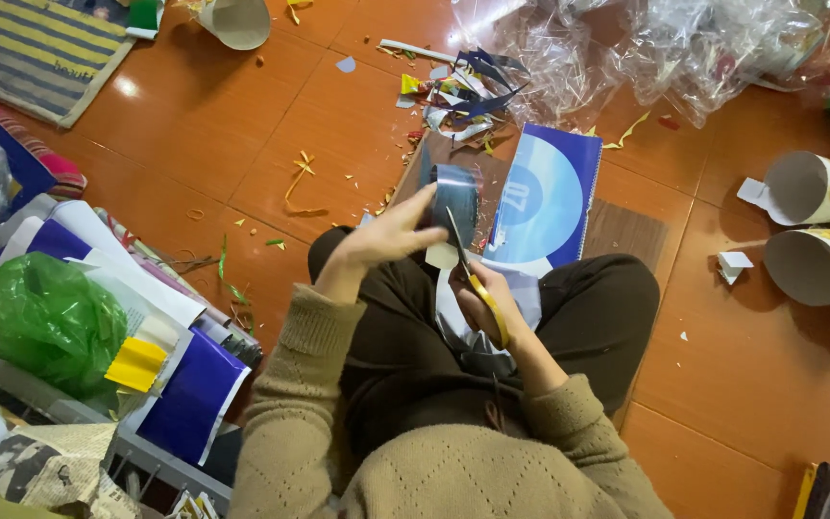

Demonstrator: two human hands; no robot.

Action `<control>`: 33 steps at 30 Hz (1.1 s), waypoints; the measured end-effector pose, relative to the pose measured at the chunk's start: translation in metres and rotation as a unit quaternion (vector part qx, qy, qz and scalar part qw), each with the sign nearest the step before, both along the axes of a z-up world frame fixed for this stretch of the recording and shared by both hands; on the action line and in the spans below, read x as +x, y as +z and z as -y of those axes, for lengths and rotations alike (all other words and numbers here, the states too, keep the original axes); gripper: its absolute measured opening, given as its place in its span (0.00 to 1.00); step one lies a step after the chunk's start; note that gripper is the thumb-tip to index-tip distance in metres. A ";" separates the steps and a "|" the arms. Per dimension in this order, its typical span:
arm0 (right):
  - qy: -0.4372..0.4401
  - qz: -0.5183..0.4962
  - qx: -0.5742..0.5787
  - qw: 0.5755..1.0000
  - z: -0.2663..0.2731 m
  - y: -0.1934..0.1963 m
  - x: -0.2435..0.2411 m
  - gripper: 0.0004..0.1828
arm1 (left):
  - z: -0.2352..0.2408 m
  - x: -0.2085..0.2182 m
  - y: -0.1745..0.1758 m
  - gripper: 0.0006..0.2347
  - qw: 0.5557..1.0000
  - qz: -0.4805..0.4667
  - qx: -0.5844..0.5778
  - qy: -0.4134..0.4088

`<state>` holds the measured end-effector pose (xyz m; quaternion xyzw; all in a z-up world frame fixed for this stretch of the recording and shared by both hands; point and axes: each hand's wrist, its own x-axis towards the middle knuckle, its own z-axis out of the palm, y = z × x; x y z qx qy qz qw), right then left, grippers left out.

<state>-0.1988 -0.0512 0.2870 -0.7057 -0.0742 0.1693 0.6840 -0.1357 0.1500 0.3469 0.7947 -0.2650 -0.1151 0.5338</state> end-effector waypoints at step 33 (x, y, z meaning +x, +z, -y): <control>-0.017 0.009 -0.031 0.999 -0.013 0.001 0.020 0.20 | 0.076 0.081 -0.084 0.21 0.870 0.043 -0.096 0.482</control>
